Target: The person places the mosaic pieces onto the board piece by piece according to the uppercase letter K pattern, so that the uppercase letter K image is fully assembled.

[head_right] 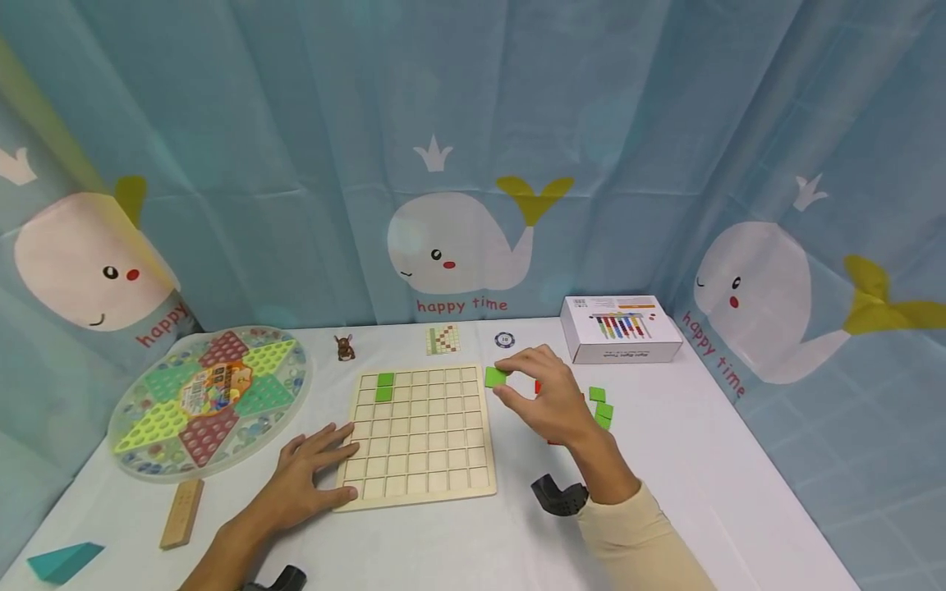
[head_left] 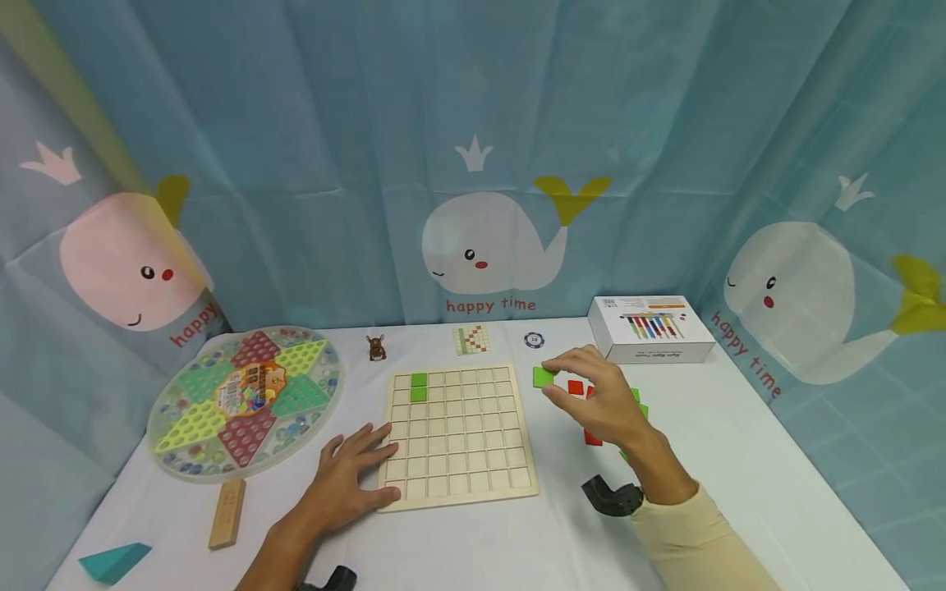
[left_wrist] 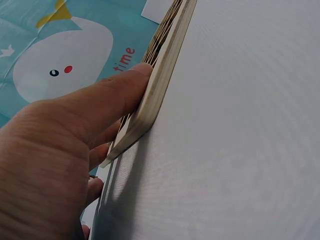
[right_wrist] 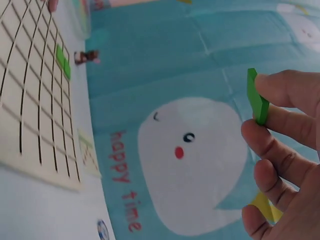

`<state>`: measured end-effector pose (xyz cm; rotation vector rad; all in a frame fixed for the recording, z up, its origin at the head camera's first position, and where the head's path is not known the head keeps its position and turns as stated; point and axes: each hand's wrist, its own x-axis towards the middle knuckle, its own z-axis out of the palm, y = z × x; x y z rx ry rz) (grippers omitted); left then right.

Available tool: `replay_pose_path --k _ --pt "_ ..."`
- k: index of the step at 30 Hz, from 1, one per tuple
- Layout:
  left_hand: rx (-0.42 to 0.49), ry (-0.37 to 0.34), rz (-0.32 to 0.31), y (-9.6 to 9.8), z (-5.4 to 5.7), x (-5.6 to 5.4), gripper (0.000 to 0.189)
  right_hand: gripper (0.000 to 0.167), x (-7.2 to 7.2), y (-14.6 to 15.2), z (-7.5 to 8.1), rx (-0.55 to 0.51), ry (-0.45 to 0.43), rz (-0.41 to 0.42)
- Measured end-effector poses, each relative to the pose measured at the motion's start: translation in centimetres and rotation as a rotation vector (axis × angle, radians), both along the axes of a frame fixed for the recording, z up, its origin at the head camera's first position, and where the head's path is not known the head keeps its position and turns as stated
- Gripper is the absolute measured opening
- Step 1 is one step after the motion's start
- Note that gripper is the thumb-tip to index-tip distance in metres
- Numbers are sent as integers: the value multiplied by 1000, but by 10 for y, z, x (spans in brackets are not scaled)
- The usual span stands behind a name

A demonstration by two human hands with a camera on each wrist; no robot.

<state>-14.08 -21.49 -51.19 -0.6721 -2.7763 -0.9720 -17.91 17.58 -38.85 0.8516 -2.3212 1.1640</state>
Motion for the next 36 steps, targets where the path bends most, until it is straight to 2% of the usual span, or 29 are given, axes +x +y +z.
replay_pose_path --k 5,16,23,30,36 --pt "2 -3 -1 0 -1 1 64 29 -10 -21 -5 -31 -4 49" --pt "-13 -33 3 1 3 1 65 26 -24 -64 -25 -40 -98 65" --pt "-10 -25 -10 1 4 0 66 25 -35 -90 -43 -45 -183 70" --pt "-34 -12 -1 2 3 0 66 27 -45 -116 -62 -17 -278 81" --pt "-39 -22 -5 1 4 0 66 26 -49 -134 -73 21 -345 87"
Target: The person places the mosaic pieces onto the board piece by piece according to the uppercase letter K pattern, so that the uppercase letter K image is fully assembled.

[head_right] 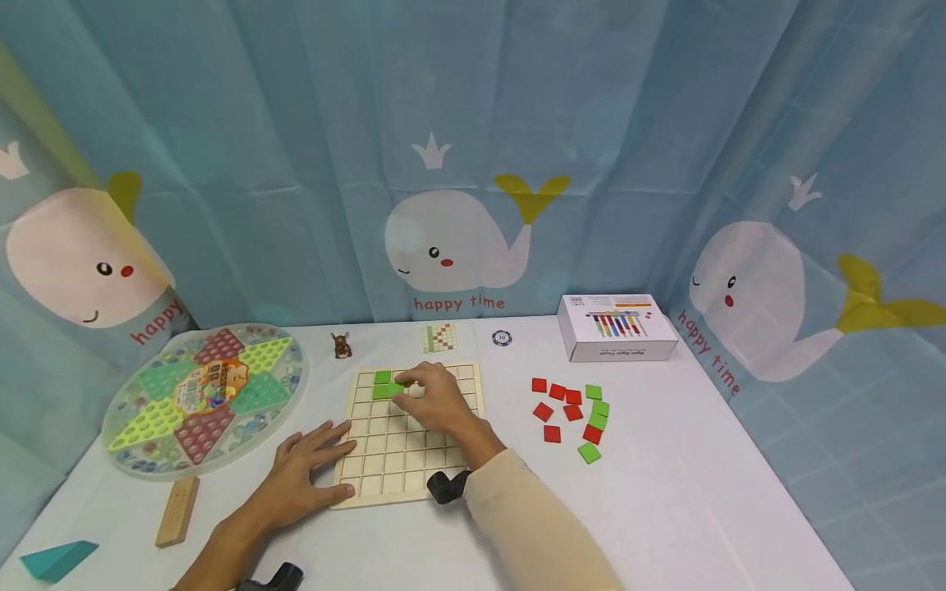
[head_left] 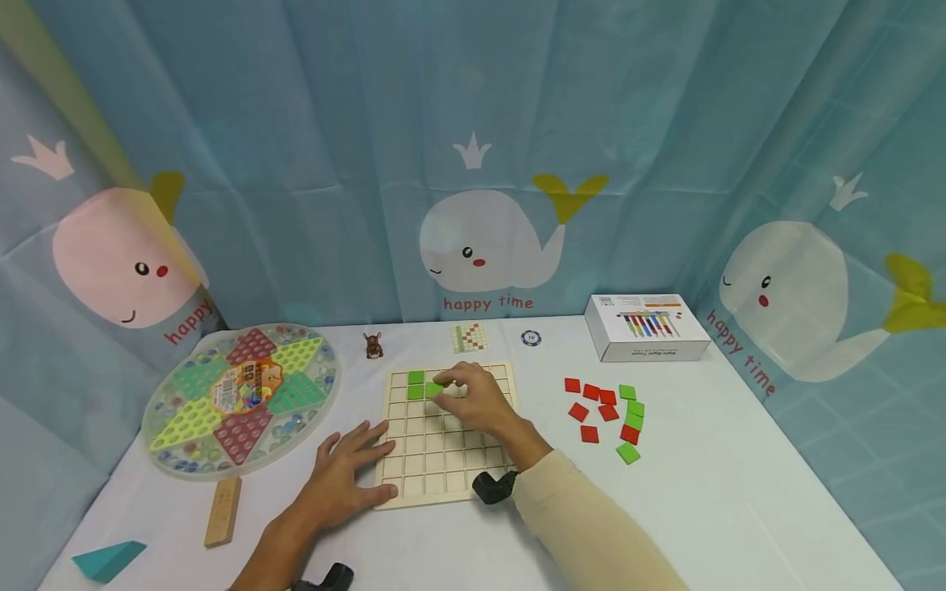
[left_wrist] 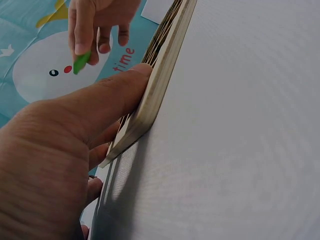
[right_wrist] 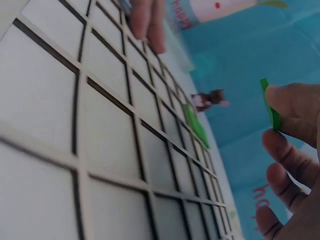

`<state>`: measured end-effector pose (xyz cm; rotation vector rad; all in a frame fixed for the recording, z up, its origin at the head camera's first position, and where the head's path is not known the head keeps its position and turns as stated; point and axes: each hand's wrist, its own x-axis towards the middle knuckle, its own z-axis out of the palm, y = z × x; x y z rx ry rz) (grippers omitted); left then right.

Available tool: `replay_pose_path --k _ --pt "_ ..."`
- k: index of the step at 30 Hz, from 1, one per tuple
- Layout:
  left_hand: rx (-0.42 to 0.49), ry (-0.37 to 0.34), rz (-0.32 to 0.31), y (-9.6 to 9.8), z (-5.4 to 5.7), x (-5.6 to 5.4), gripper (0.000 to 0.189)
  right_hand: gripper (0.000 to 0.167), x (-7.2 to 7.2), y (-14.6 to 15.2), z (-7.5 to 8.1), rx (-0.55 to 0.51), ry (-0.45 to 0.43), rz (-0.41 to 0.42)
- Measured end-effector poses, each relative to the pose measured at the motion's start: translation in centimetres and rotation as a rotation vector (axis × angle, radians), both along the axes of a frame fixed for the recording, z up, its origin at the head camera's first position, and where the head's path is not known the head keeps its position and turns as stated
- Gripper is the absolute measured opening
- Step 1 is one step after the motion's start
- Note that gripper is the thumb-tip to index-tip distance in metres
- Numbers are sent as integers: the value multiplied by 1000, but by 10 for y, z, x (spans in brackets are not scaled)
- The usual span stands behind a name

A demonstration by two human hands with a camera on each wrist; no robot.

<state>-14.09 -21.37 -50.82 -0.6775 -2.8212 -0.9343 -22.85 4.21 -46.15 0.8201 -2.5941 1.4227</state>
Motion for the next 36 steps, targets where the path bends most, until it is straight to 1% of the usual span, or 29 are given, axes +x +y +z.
replay_pose_path --k 6,12,17,23,27,31,36 --pt "8 10 -5 0 1 1 65 27 -3 -15 -8 56 -58 10" --pt "14 -1 -1 0 0 1 65 26 -7 -27 -18 124 -49 -6" --pt "18 -1 2 1 -1 1 66 27 -9 -33 -23 179 -63 -42" --pt "13 -12 9 -1 -2 0 66 25 -9 -39 -26 290 -20 -81" --pt "9 -16 12 0 -1 0 66 25 -9 -42 -28 334 -1 -95" --pt "6 -13 13 0 -1 0 66 27 -8 -42 -28 324 -7 -95" --pt "10 -11 10 0 1 1 66 25 -7 -38 -28 256 -9 -80"
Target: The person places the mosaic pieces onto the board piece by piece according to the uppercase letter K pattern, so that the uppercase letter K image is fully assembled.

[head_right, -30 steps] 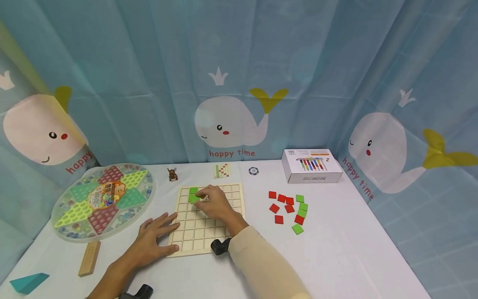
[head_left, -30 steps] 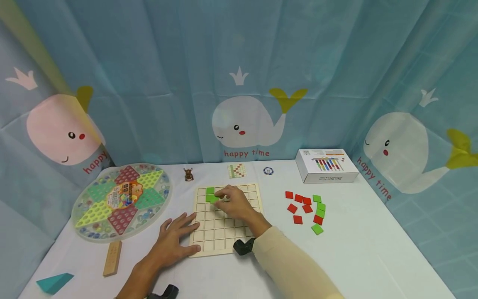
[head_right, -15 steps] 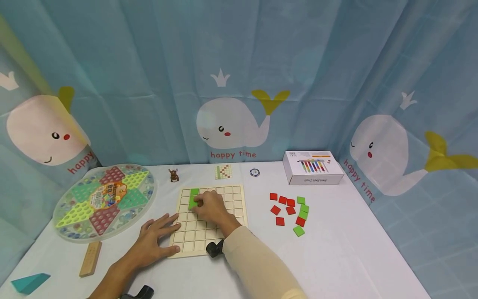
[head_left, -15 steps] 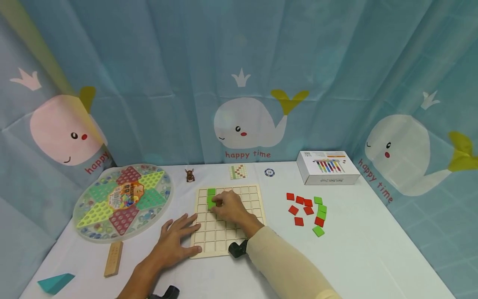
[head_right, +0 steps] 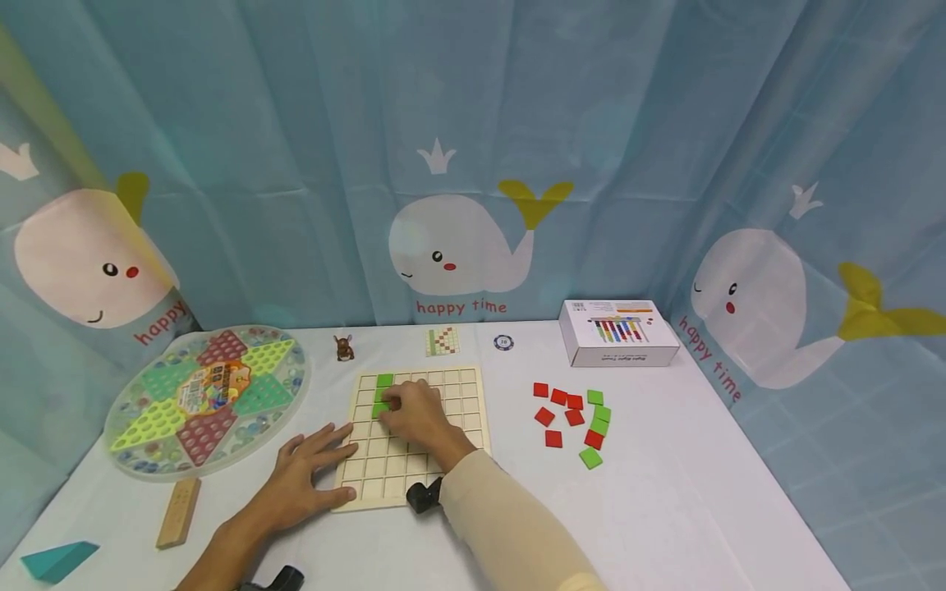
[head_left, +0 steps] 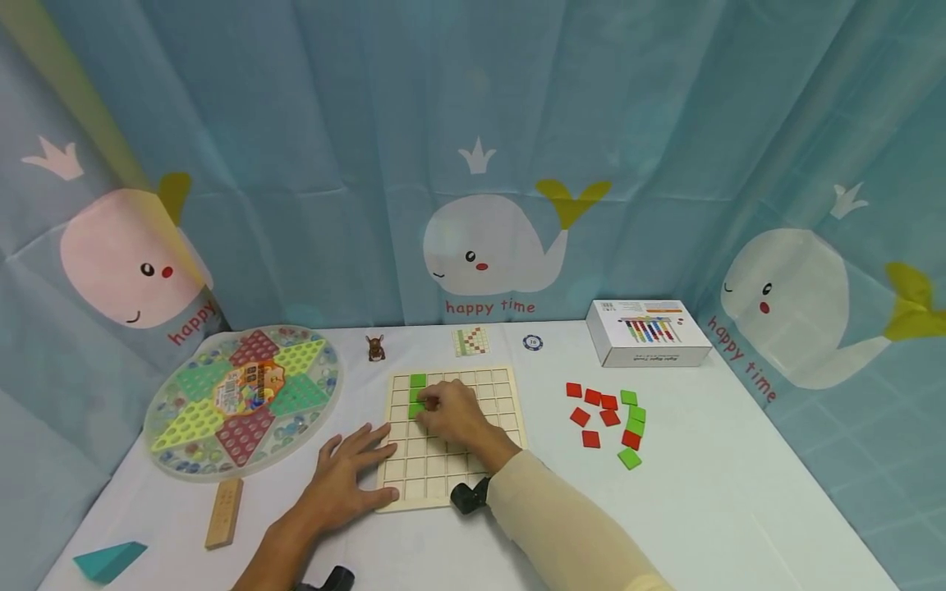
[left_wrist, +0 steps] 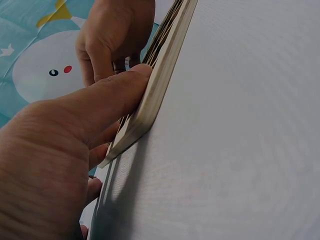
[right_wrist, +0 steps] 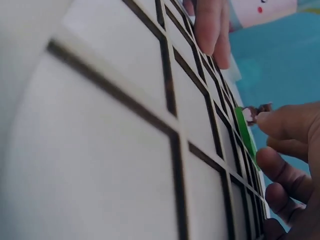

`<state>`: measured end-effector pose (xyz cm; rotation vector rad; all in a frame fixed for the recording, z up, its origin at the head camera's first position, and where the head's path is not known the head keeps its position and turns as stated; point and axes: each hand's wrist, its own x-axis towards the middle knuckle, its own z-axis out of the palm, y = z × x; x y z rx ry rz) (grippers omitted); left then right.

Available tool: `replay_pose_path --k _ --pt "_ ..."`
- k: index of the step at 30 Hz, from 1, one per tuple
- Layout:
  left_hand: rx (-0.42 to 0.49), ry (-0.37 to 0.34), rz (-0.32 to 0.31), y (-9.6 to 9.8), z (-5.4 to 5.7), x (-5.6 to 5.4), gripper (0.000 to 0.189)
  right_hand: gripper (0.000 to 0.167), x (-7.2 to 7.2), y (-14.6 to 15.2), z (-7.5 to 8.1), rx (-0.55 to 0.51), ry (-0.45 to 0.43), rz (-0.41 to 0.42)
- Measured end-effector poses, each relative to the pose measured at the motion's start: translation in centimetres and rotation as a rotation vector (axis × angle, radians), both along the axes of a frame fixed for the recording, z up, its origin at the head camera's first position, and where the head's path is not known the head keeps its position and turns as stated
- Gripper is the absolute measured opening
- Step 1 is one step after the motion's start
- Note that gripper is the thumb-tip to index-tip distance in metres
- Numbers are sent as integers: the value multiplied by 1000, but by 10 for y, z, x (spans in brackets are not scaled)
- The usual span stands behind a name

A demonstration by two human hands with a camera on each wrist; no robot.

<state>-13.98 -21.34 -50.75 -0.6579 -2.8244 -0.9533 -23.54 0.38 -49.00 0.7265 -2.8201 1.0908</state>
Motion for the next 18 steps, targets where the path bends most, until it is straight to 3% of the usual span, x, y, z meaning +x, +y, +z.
replay_pose_path --k 6,13,18 --pt "3 29 -1 -1 -1 1 64 20 0 3 0 -39 -29 10" --pt "14 16 3 -1 -5 1 65 24 0 0 -2 -8 -44 -41" --pt "9 28 3 -1 -5 0 65 28 1 5 6 -97 -101 -35"
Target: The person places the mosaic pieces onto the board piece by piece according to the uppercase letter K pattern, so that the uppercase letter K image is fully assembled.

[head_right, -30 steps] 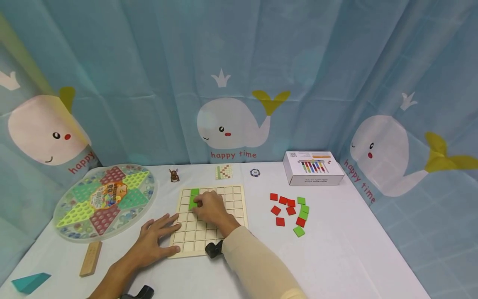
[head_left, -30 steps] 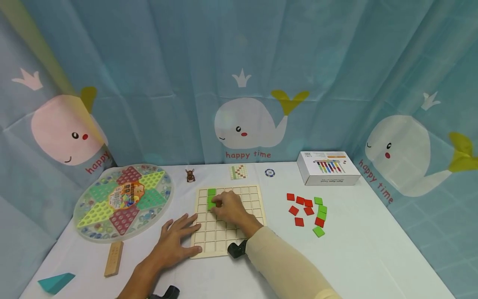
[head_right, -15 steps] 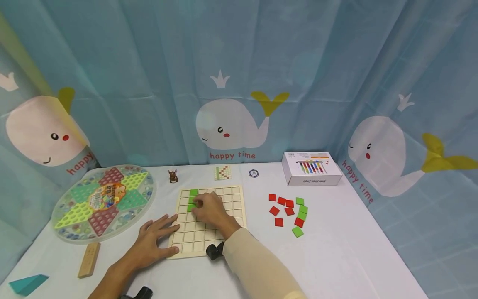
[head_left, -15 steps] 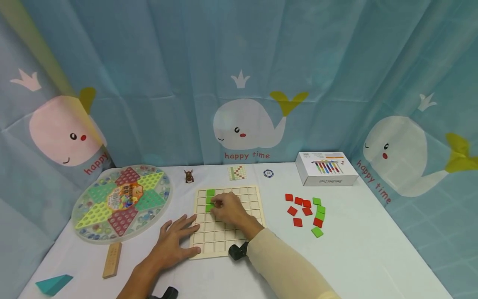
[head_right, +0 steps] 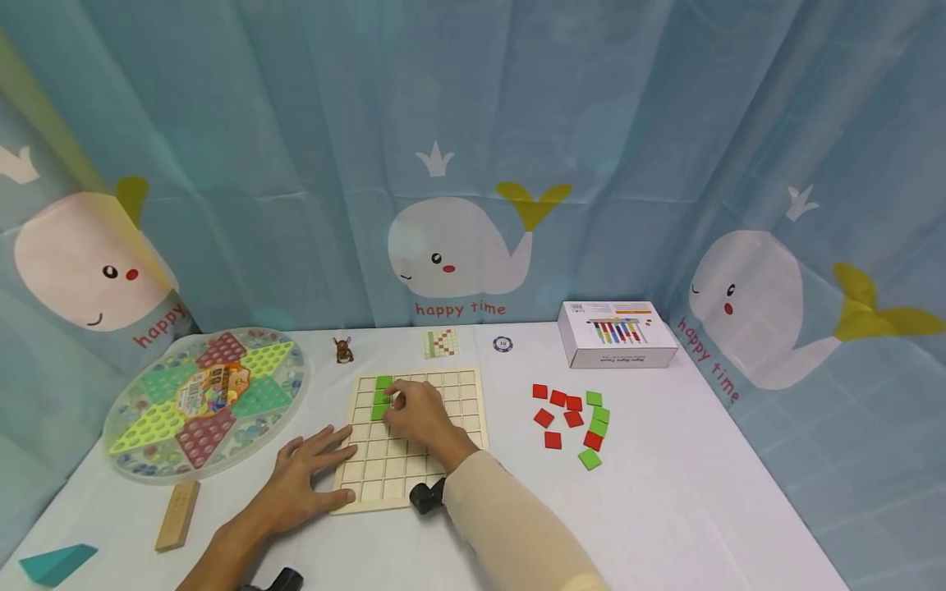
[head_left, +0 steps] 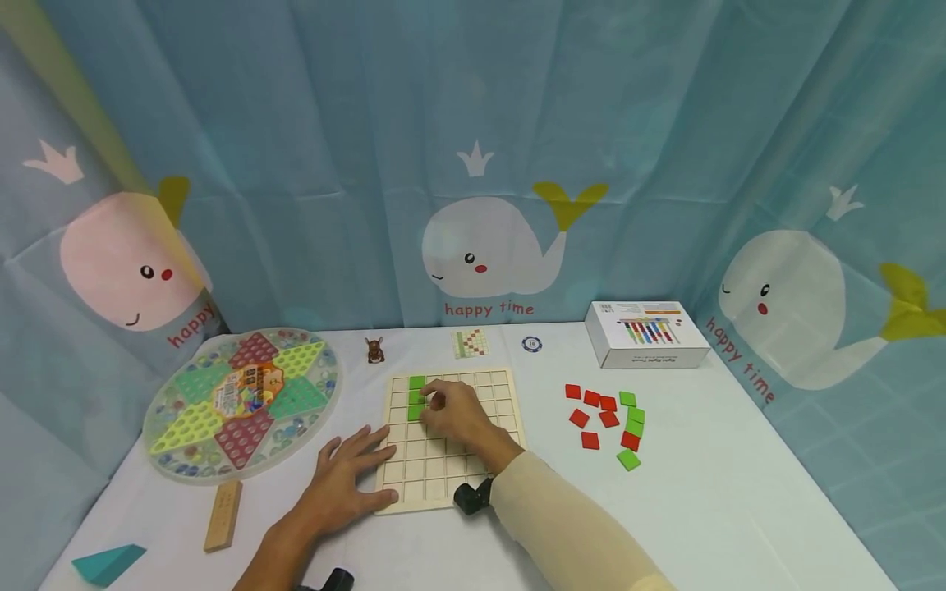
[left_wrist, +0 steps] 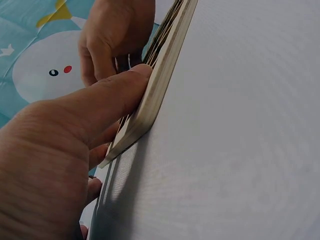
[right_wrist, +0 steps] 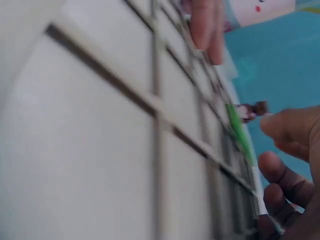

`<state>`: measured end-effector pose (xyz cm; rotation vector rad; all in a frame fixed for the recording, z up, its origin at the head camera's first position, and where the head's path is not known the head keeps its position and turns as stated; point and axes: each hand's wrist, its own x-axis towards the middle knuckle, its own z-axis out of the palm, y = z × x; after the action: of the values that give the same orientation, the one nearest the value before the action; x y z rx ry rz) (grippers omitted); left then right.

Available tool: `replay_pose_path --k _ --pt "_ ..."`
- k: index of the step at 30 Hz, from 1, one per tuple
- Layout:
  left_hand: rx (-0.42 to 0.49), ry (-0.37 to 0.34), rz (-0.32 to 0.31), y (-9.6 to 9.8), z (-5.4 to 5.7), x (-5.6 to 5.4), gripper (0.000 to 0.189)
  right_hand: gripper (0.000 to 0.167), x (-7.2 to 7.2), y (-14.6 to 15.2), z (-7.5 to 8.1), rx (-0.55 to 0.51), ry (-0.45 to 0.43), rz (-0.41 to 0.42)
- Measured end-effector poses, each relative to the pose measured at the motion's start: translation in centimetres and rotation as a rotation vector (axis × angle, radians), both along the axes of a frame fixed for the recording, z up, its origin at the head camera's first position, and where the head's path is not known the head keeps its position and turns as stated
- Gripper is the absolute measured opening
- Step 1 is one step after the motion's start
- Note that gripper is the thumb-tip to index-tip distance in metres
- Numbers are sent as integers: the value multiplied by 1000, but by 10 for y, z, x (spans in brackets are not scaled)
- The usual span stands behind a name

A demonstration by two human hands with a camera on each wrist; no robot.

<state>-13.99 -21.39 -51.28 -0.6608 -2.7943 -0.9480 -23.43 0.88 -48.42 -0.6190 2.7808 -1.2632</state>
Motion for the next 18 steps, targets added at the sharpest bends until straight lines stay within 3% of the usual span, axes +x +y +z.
replay_pose_path --k 3,10,18 --pt "-3 1 -4 0 0 0 65 28 3 9 13 -68 -23 20" --pt "-4 -23 -9 2 2 0 66 26 12 49 50 -129 76 117" --pt "2 3 -1 1 3 1 65 30 32 111 95 -166 116 184"
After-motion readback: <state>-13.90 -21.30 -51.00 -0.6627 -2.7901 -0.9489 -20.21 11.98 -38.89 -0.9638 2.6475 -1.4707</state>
